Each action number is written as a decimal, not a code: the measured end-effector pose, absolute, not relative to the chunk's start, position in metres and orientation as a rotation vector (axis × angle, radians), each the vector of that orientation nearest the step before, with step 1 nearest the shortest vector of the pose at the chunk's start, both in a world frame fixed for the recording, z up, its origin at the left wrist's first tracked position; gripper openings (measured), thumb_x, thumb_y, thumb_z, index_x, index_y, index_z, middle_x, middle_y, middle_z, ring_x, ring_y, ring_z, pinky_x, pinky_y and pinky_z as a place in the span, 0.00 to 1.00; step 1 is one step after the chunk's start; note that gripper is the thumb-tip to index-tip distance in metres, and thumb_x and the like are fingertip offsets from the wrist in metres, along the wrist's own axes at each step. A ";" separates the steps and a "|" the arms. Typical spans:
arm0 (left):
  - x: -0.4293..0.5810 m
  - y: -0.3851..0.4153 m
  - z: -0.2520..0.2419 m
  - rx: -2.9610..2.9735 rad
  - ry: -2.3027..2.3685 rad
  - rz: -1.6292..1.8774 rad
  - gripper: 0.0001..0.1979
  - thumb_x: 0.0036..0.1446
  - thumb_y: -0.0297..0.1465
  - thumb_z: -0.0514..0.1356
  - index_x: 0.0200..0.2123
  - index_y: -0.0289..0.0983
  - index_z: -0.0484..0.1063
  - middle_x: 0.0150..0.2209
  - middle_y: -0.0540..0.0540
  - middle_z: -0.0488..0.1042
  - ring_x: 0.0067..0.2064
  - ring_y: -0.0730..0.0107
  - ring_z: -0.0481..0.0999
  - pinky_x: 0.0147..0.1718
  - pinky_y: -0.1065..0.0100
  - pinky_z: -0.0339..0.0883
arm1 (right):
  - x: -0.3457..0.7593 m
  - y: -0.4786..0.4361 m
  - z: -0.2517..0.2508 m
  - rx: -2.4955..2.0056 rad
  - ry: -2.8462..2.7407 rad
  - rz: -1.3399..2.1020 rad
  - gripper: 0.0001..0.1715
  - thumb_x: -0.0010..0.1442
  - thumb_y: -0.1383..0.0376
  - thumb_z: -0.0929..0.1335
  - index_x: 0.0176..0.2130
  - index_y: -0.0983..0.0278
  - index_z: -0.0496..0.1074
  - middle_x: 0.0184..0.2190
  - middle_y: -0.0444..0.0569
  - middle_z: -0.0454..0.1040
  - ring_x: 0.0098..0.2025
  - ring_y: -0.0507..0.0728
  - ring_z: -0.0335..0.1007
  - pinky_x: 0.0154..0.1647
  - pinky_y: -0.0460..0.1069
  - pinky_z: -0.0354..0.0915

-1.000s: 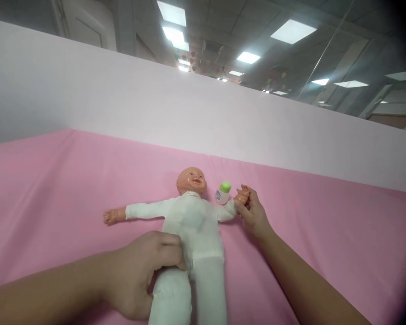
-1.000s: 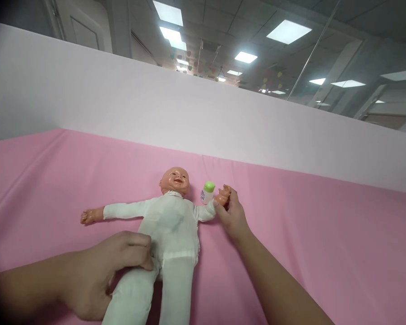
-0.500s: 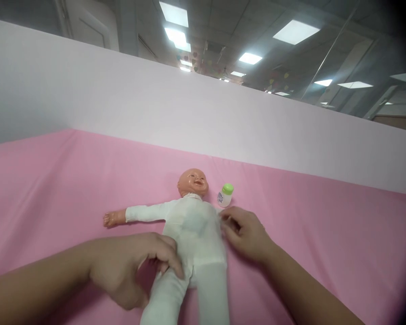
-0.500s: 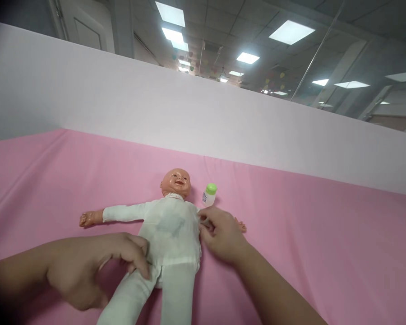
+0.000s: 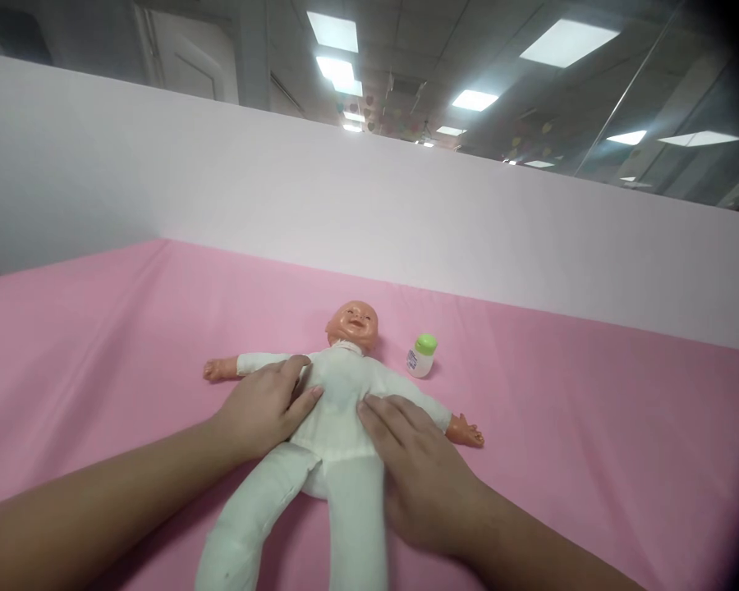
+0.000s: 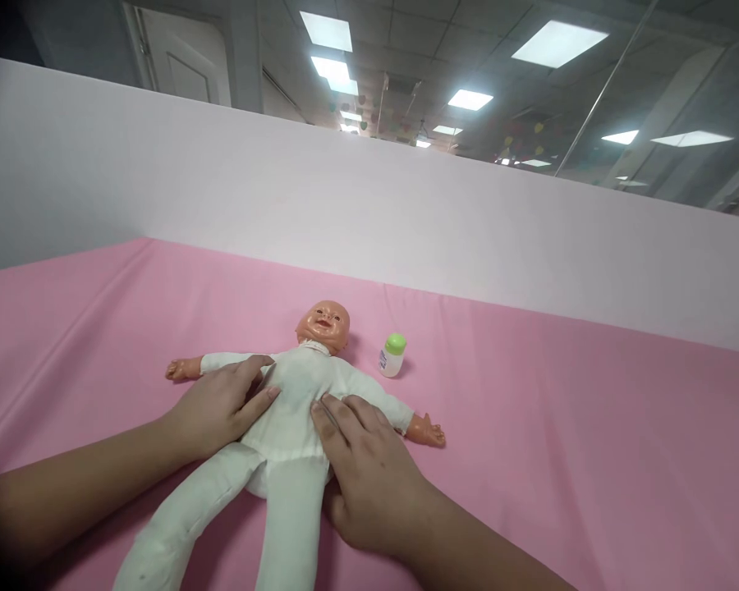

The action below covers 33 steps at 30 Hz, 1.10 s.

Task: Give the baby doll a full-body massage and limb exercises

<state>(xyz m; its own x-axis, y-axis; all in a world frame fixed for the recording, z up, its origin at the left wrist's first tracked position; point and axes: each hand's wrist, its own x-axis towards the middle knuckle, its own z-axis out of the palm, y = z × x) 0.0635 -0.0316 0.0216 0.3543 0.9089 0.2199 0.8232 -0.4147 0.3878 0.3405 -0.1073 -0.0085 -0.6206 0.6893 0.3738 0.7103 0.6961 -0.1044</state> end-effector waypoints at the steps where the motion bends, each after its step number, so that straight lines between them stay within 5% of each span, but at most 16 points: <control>1: 0.064 -0.032 0.019 2.422 1.582 0.591 0.22 0.70 0.49 0.49 0.53 0.38 0.66 0.41 0.41 0.79 0.42 0.50 0.78 0.37 0.58 0.63 | 0.338 -0.110 -0.007 -1.100 -2.518 -0.118 0.58 0.46 0.71 0.68 0.74 0.64 0.51 0.74 0.57 0.53 0.70 0.74 0.52 0.69 0.71 0.55; 5: 0.066 -0.035 0.015 2.503 1.645 0.522 0.27 0.71 0.50 0.46 0.58 0.37 0.65 0.43 0.38 0.79 0.45 0.45 0.79 0.39 0.56 0.64 | 0.326 -0.122 -0.008 -0.897 -2.535 -0.276 0.51 0.49 0.63 0.71 0.71 0.63 0.59 0.70 0.59 0.61 0.61 0.76 0.65 0.60 0.71 0.64; 10: 0.066 -0.039 0.023 2.506 1.621 0.415 0.30 0.71 0.52 0.42 0.60 0.38 0.66 0.43 0.35 0.79 0.45 0.41 0.79 0.41 0.50 0.66 | 0.298 -0.125 -0.030 -0.326 -2.480 -0.483 0.13 0.68 0.61 0.68 0.52 0.53 0.76 0.56 0.39 0.78 0.56 0.55 0.71 0.56 0.52 0.72; 13: 0.062 -0.035 0.018 2.520 1.569 0.428 0.32 0.71 0.53 0.41 0.65 0.39 0.64 0.48 0.33 0.79 0.51 0.39 0.77 0.46 0.46 0.67 | 0.289 -0.121 -0.036 -0.164 -2.324 -0.486 0.14 0.73 0.63 0.62 0.43 0.55 0.77 0.53 0.32 0.79 0.56 0.47 0.71 0.56 0.45 0.72; 17: 0.052 -0.022 -0.005 2.554 1.595 0.430 0.40 0.70 0.56 0.44 0.73 0.34 0.53 0.63 0.26 0.68 0.65 0.31 0.66 0.59 0.38 0.58 | 0.300 -0.123 -0.022 -0.209 -2.357 -0.355 0.06 0.70 0.63 0.68 0.45 0.56 0.75 0.53 0.37 0.79 0.56 0.50 0.74 0.65 0.49 0.68; 21: 0.046 -0.014 -0.021 2.563 1.686 0.439 0.45 0.68 0.57 0.46 0.76 0.36 0.43 0.71 0.24 0.55 0.71 0.25 0.52 0.63 0.34 0.51 | 0.321 -0.125 -0.003 -0.309 -2.121 -0.323 0.12 0.66 0.64 0.71 0.50 0.58 0.73 0.55 0.49 0.78 0.58 0.59 0.74 0.62 0.57 0.72; 27: 0.051 -0.020 -0.013 2.699 1.680 0.605 0.42 0.67 0.55 0.52 0.76 0.41 0.47 0.73 0.27 0.51 0.73 0.24 0.44 0.64 0.31 0.51 | 0.349 -0.101 0.002 -0.600 -1.998 -0.424 0.31 0.64 0.71 0.68 0.63 0.56 0.64 0.59 0.58 0.71 0.57 0.66 0.72 0.53 0.64 0.74; 33: 0.057 -0.027 -0.008 2.967 1.359 0.698 0.27 0.71 0.35 0.52 0.71 0.40 0.58 0.75 0.34 0.48 0.76 0.41 0.46 0.69 0.41 0.52 | 0.349 -0.081 -0.009 -0.861 -2.036 -0.396 0.37 0.59 0.73 0.71 0.64 0.53 0.67 0.56 0.56 0.69 0.49 0.64 0.69 0.46 0.60 0.73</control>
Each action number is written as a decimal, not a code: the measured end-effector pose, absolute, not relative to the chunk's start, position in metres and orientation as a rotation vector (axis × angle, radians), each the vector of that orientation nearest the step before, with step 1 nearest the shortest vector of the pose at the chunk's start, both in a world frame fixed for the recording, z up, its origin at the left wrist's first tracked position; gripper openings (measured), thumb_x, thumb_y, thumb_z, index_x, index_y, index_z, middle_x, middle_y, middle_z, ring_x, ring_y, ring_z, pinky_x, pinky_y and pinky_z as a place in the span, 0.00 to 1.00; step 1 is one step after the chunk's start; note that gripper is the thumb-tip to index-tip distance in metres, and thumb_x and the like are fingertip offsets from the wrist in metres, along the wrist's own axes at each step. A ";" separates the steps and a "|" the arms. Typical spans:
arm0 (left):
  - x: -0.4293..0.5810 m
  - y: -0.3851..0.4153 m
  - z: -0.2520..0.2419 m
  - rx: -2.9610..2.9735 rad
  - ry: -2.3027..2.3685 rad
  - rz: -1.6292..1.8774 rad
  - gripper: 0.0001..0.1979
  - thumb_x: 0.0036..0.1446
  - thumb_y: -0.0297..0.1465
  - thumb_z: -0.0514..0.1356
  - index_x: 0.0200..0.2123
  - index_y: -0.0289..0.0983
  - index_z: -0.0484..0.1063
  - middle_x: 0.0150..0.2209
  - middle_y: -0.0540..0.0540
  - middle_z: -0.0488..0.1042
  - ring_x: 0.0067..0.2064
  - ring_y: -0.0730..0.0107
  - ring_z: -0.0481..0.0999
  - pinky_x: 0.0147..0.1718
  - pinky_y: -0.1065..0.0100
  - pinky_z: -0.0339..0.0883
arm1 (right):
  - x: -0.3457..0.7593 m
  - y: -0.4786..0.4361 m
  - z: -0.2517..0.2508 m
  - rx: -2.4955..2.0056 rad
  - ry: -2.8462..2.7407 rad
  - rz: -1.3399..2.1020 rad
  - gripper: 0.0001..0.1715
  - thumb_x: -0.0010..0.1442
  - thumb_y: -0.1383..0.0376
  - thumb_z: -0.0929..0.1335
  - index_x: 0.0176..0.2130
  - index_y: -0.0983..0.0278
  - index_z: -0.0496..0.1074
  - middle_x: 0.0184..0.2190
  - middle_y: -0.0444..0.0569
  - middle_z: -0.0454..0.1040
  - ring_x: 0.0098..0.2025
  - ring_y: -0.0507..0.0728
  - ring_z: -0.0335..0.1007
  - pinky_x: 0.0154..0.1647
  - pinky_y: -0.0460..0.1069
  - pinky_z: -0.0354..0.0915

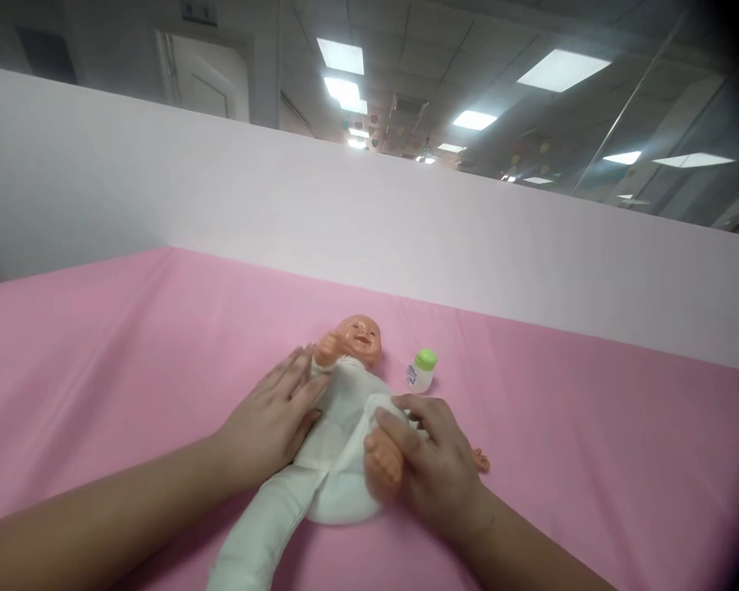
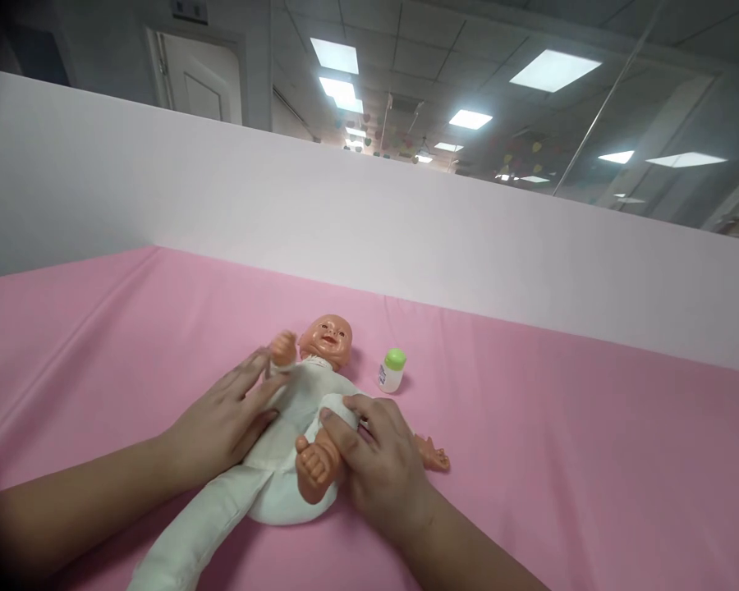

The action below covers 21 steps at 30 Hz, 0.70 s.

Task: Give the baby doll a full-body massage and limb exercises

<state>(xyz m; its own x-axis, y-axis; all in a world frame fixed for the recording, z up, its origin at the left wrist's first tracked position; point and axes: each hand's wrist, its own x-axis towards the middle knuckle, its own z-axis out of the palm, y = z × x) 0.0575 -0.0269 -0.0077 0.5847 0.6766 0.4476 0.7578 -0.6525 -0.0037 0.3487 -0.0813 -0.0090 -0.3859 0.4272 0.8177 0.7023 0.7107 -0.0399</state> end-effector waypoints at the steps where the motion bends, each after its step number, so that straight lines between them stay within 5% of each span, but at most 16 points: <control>1: 0.058 -0.027 -0.008 -2.673 -1.109 -0.601 0.27 0.70 0.32 0.52 0.70 0.39 0.58 0.75 0.35 0.48 0.76 0.45 0.47 0.70 0.43 0.51 | 0.346 -0.082 -0.008 -0.869 -2.076 -0.333 0.37 0.59 0.73 0.71 0.64 0.54 0.67 0.58 0.56 0.68 0.51 0.64 0.69 0.47 0.61 0.72; 8: 0.059 -0.026 -0.005 -2.758 -0.951 -0.525 0.45 0.65 0.34 0.57 0.77 0.41 0.33 0.77 0.39 0.42 0.76 0.47 0.44 0.72 0.44 0.45 | 0.329 -0.099 -0.002 -0.861 -2.125 -0.200 0.36 0.57 0.67 0.74 0.63 0.58 0.69 0.61 0.58 0.66 0.55 0.68 0.67 0.55 0.66 0.70; 16: 0.063 -0.022 -0.003 -2.792 -0.973 -0.351 0.45 0.64 0.35 0.58 0.77 0.49 0.35 0.77 0.47 0.44 0.76 0.43 0.41 0.71 0.42 0.42 | 0.331 -0.088 -0.006 -0.878 -2.068 -0.250 0.30 0.61 0.68 0.72 0.61 0.57 0.70 0.57 0.56 0.72 0.52 0.66 0.69 0.54 0.64 0.70; 21: 0.057 -0.018 -0.004 -2.756 -1.331 -0.773 0.42 0.69 0.36 0.53 0.77 0.40 0.30 0.75 0.35 0.50 0.73 0.47 0.56 0.66 0.48 0.58 | 0.329 -0.108 -0.006 -0.708 -2.003 -0.434 0.30 0.53 0.60 0.76 0.56 0.60 0.75 0.51 0.57 0.76 0.46 0.68 0.71 0.47 0.65 0.73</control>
